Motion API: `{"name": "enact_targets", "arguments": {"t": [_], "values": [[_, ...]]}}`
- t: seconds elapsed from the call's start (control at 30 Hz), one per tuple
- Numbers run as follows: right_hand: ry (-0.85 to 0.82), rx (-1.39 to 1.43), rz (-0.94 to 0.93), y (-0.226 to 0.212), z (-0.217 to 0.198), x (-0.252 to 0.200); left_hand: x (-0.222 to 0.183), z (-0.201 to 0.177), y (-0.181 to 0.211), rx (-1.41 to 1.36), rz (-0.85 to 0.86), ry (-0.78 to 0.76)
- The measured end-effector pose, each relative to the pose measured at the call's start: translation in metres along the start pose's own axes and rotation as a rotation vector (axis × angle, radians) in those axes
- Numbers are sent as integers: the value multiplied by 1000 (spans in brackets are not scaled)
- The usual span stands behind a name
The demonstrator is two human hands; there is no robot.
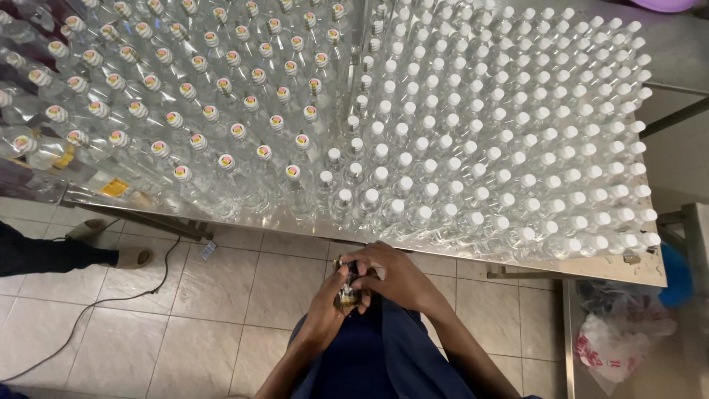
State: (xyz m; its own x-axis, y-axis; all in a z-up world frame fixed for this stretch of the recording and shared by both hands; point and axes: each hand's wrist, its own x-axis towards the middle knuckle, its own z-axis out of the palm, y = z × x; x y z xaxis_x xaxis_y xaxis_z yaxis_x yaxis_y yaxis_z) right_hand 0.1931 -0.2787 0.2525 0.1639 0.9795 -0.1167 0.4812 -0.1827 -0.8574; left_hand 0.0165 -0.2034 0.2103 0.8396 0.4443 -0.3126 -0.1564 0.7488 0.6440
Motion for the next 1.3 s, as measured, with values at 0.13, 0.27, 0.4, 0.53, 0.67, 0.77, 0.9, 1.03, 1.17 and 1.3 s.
{"name": "enact_targets", "arguments": {"t": [0.13, 0.27, 0.4, 0.53, 0.67, 0.77, 0.9, 1.03, 1.17, 1.3], "values": [[59, 50, 26, 11, -4, 2, 8, -5, -11, 30, -10, 59], [85, 79, 41, 26, -16, 10, 26, -4, -15, 3, -5, 62], [112, 92, 101, 38, -32, 21, 41, 3, -15, 66, -35, 105], [108, 108, 70, 56, -50, 37, 62, 9, -18, -17, -31, 221], [66, 101, 31, 64, -70, 54, 85, -2, -35, -59, -16, 325], [22, 210, -126, 81, -77, 70, 98, -20, -51, -66, 45, 201], [126, 264, -48, 93, -76, 89, 93, -1, -23, -81, 109, 319], [324, 90, -67, 114, -66, 112, 97, -14, -16, -117, 147, 406], [374, -150, -135, 135, -46, 131, 91, -14, 4, -148, 149, 403], [319, -245, -236, 155, -41, 130, 88, -12, 13, -134, 165, 366]]}}
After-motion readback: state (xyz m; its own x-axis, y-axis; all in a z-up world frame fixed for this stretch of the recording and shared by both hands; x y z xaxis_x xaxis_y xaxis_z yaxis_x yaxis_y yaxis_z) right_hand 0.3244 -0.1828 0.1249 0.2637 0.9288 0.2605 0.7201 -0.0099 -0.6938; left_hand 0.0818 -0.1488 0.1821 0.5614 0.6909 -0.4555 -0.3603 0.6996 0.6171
